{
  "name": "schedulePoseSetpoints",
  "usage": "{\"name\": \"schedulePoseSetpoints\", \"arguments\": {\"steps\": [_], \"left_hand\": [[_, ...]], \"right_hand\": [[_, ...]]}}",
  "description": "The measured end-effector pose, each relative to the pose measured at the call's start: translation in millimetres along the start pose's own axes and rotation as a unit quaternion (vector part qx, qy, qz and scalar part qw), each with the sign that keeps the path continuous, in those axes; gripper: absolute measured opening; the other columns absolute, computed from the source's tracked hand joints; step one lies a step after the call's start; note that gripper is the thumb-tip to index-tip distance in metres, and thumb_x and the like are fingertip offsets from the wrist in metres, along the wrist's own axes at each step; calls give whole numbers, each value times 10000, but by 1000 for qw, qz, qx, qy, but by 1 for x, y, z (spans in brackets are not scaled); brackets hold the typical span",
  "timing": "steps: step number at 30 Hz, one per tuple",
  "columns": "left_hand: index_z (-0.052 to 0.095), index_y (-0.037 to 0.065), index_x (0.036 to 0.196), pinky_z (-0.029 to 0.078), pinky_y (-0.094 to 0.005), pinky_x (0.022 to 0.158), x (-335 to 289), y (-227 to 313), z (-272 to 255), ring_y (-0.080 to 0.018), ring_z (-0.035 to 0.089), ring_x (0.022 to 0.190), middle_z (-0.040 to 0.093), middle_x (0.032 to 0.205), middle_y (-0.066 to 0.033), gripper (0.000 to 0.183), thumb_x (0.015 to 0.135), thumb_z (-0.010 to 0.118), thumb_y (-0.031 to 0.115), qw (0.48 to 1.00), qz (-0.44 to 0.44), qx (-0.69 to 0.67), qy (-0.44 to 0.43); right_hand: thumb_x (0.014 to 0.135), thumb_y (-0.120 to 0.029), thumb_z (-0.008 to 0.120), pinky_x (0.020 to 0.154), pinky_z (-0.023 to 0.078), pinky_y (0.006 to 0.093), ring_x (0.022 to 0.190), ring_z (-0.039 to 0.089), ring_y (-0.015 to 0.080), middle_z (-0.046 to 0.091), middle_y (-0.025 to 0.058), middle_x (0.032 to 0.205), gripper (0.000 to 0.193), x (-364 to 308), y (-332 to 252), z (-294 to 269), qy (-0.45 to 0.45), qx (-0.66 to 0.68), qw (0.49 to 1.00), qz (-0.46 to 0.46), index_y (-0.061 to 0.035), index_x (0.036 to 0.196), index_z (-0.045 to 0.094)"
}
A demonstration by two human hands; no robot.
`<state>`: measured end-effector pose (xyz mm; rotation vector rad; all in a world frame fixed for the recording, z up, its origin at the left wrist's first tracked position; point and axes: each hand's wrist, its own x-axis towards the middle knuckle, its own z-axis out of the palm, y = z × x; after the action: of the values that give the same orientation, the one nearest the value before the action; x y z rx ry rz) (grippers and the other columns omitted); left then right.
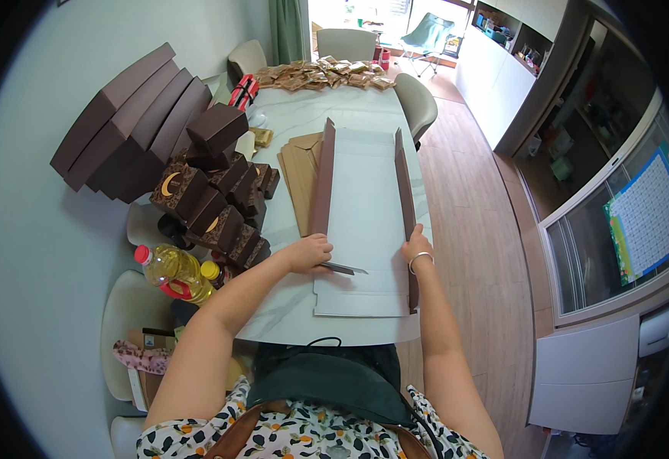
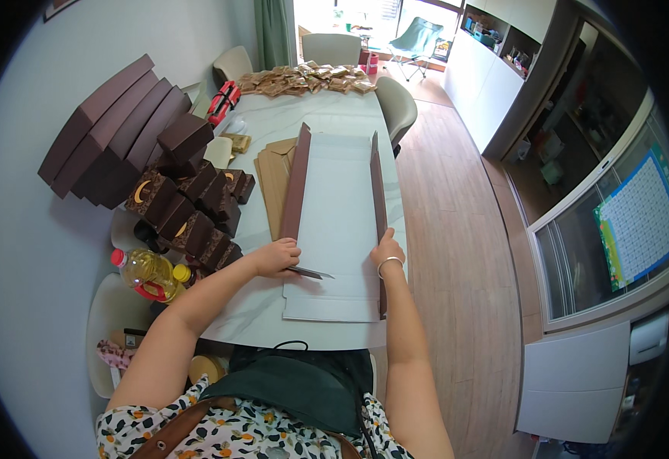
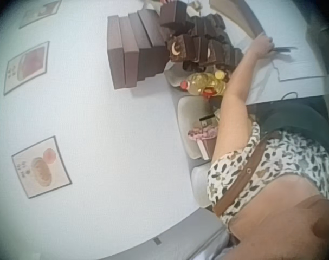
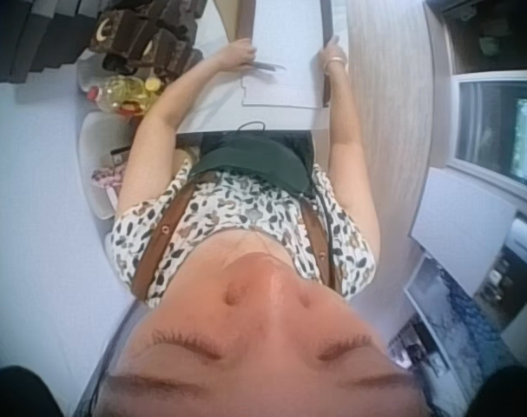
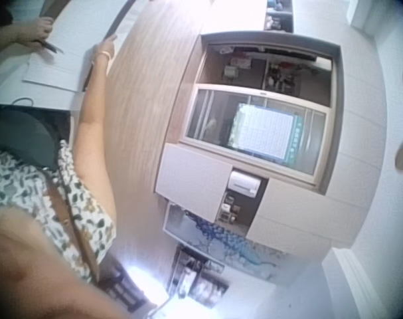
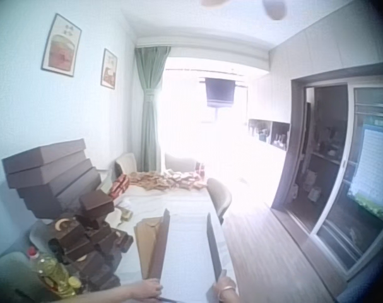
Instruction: The person assembles flat-packed brown cardboard boxes on a white table. They fold the side flaps of the box frames, apply adhesive tape to secure the corners, and stack the finished boxes. The person also handles and folds additional flat cardboard pieces during the process.
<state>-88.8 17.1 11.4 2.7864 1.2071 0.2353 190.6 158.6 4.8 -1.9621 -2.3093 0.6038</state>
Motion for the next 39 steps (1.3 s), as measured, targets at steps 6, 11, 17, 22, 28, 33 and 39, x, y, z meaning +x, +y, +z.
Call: {"name": "schedulePoseSetpoints", "arguments": {"steps": [6,11,17,22,28,33,39], "left_hand": [[609,61,831,364,-351,869,19,18,-4,-240,540,829,534,765,-59,249,831,637,309,998,-31,19,-42],[525,94,1062,411,-346,760,22,33,11,-232,590,813,547,779,-58,303,836,622,272,996,-75,-26,35],[514,128,962,464,-327,534,17,37,16,-210,606,650,556,760,-34,210,856,588,294,997,-41,65,27],[496,121,884,461,-366,482,20,31,18,-227,619,613,581,719,-57,235,883,551,349,996,-74,16,53],[520,115,878,485,-396,578,36,36,12,-254,630,703,602,742,-53,228,882,557,340,994,-107,-19,-32],[511,111,865,489,-400,584,32,40,24,-255,625,753,596,770,-45,229,876,566,333,993,-119,-2,-9],[512,104,876,493,-397,612,29,42,22,-261,618,775,598,796,-53,211,883,555,310,992,-122,-7,-18]], "right_hand": [[803,-116,560,748,519,472,871,649,393,650,237,940,481,1,-1,4,14,-11,1000,-8,-8,1208,325],[813,-135,545,753,518,473,876,650,388,651,233,948,573,2,0,7,10,-16,1000,-3,-5,1305,282],[833,-171,508,771,512,475,879,643,394,647,239,960,709,-13,-1,11,-15,-43,999,-10,-14,1429,159],[830,-156,545,745,525,464,870,653,375,654,229,950,768,-9,11,12,-25,-61,998,-21,-28,1451,112],[835,-113,536,721,527,461,840,646,388,634,229,954,765,-6,13,14,-11,-27,1000,-5,-106,1462,99],[856,-72,484,753,510,492,837,621,416,538,229,1047,610,-36,11,18,53,-41,997,-43,-226,1407,274],[849,-78,507,747,514,479,860,613,416,514,217,1054,271,-60,19,16,-11,-94,994,-54,-169,1104,484]]}}
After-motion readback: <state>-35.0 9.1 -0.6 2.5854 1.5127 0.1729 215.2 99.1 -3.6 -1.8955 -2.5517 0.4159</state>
